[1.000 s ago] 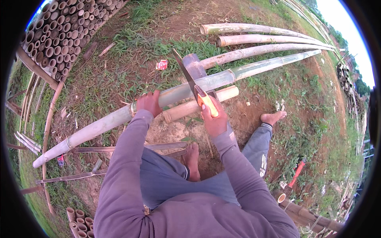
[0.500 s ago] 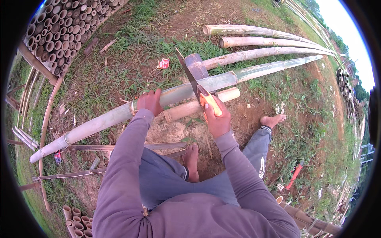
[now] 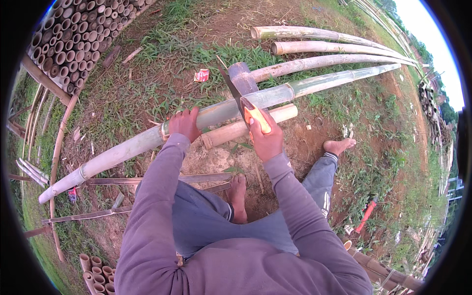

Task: The person uses a hand saw to cut long bamboo poles into shorter sections. They position each pole on a makeshift stand, saw through it, and then move the cut piece aside before repeating the process with another pole.

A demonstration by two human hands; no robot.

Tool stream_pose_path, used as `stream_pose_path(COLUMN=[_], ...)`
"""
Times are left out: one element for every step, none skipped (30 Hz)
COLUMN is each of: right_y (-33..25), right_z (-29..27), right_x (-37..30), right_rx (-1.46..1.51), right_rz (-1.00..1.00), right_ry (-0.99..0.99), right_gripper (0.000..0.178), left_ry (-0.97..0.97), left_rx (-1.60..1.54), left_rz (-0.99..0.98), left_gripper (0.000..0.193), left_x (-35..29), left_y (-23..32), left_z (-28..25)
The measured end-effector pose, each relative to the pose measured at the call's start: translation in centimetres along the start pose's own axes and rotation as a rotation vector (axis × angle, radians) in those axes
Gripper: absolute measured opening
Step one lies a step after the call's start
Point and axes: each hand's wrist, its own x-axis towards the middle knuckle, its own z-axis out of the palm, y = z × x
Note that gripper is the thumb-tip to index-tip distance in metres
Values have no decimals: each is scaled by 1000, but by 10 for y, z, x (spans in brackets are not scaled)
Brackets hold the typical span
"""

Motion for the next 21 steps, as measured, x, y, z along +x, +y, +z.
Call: stream_pose_path(right_y=[2, 10, 14, 12, 8, 1, 1, -1, -2, 0, -1, 7, 15, 21, 11, 14, 21, 27, 31, 28, 21], right_z=[-2, -9, -19, -34, -57, -87, -103, -118, -125, -119, -113, -89, -63, -39, -20, -7, -6, -9, -10, -21, -46], right_x=[-3, -21, -43, -73, -114, -151, -172, -191, -202, -192, -182, -144, -103, -63, -33, -12, -14, -22, -37, -68, -104], right_rx=[33, 55, 77, 33, -9, -52, -59, -73, -65, -26, 5, 5, 5, 0, -6, -42, -2, 37, 72, 89, 96], right_rz=[15, 46, 76, 22, -20, 3, 23, 41, 65, 77, 88, 67, 47, 24, 26, -14, 10, 34, 65, 58, 45], right_ry=[-13, -29, -42, -2, 32, -9, -20, -33, -14, -16, -16, -14, -21, -19, -24, 1, 0, 1, 1, 11, 15], right_gripper=[40, 41, 42, 44, 45, 45, 45, 45, 45, 44, 44, 43, 42, 41, 40, 41, 42, 42, 43, 45, 46], left_ry=[-1, -18, 8, 53, 82, 85, 94, 108, 100, 101, 115, 81, 36, 10, 15, 12, -1, 22, 37, 47, 67], left_rx=[5, 2, 11, 17, 24, 20, 22, 19, 13, 23, 31, 23, 9, -3, 2, 10, 14, 22, 27, 33, 27], left_rz=[-1, -1, 17, 24, 26, 25, 28, 31, 43, 48, 57, 37, 20, 9, 17, 23, 16, 24, 31, 26, 24], left_gripper=[74, 74, 72, 71, 69, 69, 69, 69, 68, 68, 68, 71, 74, 77, 77, 78, 78, 78, 78, 78, 77], left_x=[-1, -6, -12, -11, -16, -20, -19, -18, -18, -19, -14, -11, -14, -8, 0, 2, 0, -2, -5, -9, -9], left_y=[-2, -4, -5, -8, -11, -11, -11, -10, -7, -7, -8, -6, -6, -2, -1, 0, -2, -2, -5, -12, -15], left_z=[-3, -1, 1, 2, 6, 10, 8, 7, 11, 10, 7, 7, 9, 6, 1, -1, 0, 2, 7, 12, 10])
